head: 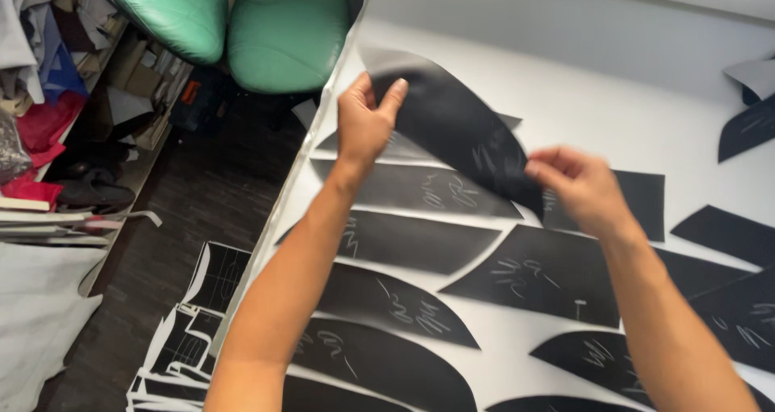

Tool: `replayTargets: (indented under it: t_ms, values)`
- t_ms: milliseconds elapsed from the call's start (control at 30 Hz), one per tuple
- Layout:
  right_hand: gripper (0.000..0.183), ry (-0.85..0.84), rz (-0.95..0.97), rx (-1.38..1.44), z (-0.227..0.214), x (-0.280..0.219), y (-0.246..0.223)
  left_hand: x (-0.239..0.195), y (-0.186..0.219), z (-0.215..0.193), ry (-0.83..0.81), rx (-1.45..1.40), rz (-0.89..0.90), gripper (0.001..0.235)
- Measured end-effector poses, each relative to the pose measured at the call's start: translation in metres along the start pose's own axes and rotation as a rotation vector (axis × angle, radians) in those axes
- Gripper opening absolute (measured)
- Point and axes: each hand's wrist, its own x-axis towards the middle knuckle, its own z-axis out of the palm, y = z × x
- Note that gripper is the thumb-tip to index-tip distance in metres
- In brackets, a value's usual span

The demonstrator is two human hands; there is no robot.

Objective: The person organizes black fabric pieces on a white cutting table by hand, picking them up from a pile and arranging them in neat rows across the surface.

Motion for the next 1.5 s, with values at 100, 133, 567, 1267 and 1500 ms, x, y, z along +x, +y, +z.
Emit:
replayTargets:
  t_ms: [100,133,567,1267,1500]
  values:
    - [0.016,0.111,-0.13,-0.014,-0.009,0.075,-0.011,0.056,-0.041,-0.022,0.06,0.083,-0.182,0.018]
    - [0.015,0.123,-0.123,-0.024,-0.012,0.098,-0.014,0.072,-0.054,-0.025,0.071,0.017,-0.219,0.014]
    - [0.018,0.017,0.021,-0.497,-0.023,0.189,0.034,0.111,-0.163,-0.041,0.14,0.333,-0.475,0.023]
    - [0.025,0.036,0.074,-0.534,-0.024,0.203,0.024,0.121,-0.131,-0.052,0.176,0.419,-0.615,0.023]
    - [0.03,0.147,-0.069,-0.639,-0.017,0.185,0.028,0.116,-0.145,-0.045,0.268,0.533,-0.469,0.03]
